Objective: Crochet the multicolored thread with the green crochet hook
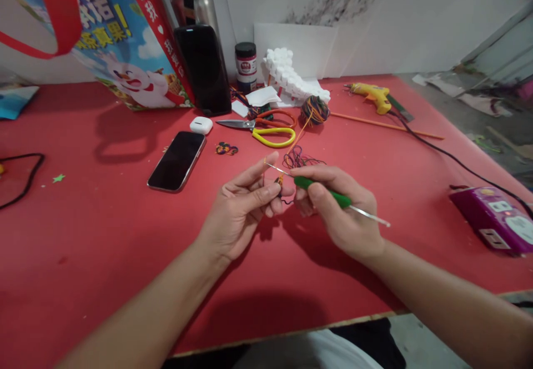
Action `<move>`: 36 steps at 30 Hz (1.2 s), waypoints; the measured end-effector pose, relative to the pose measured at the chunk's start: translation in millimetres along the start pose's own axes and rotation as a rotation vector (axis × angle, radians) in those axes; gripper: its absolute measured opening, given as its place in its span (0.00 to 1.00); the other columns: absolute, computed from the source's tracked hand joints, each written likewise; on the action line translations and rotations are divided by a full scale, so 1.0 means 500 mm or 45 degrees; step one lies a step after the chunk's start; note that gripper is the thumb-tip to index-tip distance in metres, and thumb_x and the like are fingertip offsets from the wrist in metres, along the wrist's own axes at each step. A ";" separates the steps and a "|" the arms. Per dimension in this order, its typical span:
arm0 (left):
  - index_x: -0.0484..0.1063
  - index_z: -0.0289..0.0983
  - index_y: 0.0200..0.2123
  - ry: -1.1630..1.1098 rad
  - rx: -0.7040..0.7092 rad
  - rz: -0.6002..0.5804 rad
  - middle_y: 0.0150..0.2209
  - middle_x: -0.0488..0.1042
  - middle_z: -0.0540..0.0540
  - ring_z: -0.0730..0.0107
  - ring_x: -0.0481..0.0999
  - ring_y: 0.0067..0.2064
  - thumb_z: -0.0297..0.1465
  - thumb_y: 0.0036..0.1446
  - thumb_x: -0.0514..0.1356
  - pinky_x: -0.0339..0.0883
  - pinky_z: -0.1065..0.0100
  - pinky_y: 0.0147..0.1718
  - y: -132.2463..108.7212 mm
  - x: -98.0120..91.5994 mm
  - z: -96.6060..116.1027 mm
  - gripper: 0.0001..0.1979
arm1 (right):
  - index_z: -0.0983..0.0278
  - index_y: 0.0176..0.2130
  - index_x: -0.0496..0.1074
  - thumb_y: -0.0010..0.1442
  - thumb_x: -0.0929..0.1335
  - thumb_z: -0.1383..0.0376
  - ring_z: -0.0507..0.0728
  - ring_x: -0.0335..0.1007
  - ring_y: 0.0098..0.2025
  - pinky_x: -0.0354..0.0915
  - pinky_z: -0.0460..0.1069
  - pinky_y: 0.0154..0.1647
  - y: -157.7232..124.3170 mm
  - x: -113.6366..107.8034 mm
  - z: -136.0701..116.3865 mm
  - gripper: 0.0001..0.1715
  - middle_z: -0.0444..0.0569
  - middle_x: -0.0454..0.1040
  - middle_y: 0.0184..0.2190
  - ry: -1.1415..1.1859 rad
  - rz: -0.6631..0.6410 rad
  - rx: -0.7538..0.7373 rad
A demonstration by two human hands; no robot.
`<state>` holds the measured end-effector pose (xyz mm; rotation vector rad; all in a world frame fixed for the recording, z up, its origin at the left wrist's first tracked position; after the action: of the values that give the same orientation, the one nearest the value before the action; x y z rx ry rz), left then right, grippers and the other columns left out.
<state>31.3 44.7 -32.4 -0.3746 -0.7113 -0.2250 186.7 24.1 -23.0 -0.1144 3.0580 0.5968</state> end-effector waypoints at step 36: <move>0.88 0.39 0.43 0.011 0.051 0.203 0.26 0.82 0.50 0.80 0.79 0.25 0.20 0.42 0.77 0.76 0.80 0.30 -0.001 -0.012 -0.004 0.22 | 0.70 0.57 0.69 0.74 0.63 0.70 0.58 0.79 0.35 0.74 0.50 0.34 -0.017 0.045 -0.052 0.14 0.55 0.82 0.39 -1.264 -0.297 -0.881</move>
<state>28.1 43.8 -37.8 -0.3897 -0.6730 -0.0614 164.8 5.0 -2.9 -0.1273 1.7813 1.1982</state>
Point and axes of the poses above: each hand's wrist, its own y-axis towards the middle knuckle, its own x-axis out of the palm, z = x × y, the point moved 6 cm from there along y, towards the middle knuckle
